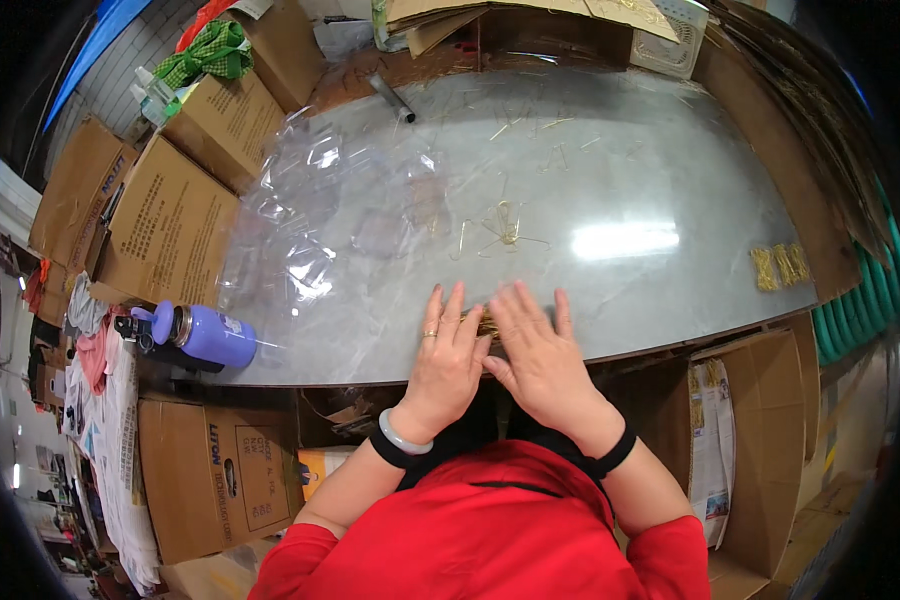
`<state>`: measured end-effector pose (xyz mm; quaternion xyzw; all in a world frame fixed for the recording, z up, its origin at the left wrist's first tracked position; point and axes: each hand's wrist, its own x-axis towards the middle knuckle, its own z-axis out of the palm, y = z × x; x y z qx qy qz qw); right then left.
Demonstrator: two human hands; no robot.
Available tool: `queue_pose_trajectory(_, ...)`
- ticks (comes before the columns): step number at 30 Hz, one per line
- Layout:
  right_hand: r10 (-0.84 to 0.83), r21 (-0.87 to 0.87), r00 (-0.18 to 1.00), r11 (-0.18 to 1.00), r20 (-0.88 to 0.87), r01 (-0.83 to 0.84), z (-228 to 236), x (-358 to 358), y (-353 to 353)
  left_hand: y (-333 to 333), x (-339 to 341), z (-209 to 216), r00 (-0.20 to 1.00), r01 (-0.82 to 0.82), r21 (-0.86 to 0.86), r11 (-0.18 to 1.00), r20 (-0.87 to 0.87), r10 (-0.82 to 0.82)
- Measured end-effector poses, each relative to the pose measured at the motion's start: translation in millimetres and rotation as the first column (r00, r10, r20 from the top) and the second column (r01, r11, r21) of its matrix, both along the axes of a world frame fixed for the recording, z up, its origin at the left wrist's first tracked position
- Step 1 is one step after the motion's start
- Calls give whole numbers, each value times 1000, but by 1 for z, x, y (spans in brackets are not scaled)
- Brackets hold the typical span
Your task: The person gathers loose gold-colored paperclips from a table and places them into small clear plastic bags. They repeatedly scoop the clips, insert them into the bags, and set the filled bags aside.
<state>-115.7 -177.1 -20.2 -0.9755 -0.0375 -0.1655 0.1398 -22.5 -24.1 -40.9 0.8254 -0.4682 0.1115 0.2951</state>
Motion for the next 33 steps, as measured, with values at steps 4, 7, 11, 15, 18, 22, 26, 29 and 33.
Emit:
queue_pose_trajectory(4,23,-66,999,997,-46,-26,1,3,0,10,8,6,955,97,-131,987,-267,-129)
queue_pose_trajectory(7,-3,-33,1000,999,-21,2,3,4,2,16,15,6,851,127,-335,934,-447,-276)
queue_pose_trajectory(11,-40,68,998,997,46,37,2,16,18,20,16,6,736,104,-455,885,-563,-376)
queue_pose_trajectory(15,-26,115,999,993,32,22,-8,22,23,21,12,10,554,-7,-587,809,-676,-486)
queue_pose_trajectory(18,-58,105,997,993,47,53,-10,19,21,21,17,3,505,-43,-662,748,-661,-556)
queue_pose_trajectory(22,-231,72,965,972,124,223,5,4,12,21,14,2,492,-139,-628,765,-715,-498)
queue_pose_trajectory(26,-496,-88,867,863,43,498,-6,-7,-21,23,14,4,548,-113,-600,792,-703,-454)
queue_pose_trajectory(29,-509,-220,859,833,52,507,0,-14,-28,23,12,-4,593,-87,-609,788,-667,-450)
queue_pose_trajectory(33,-616,-294,780,730,108,617,-12,-31,-60,22,12,-7,659,-47,-584,811,-628,-414)
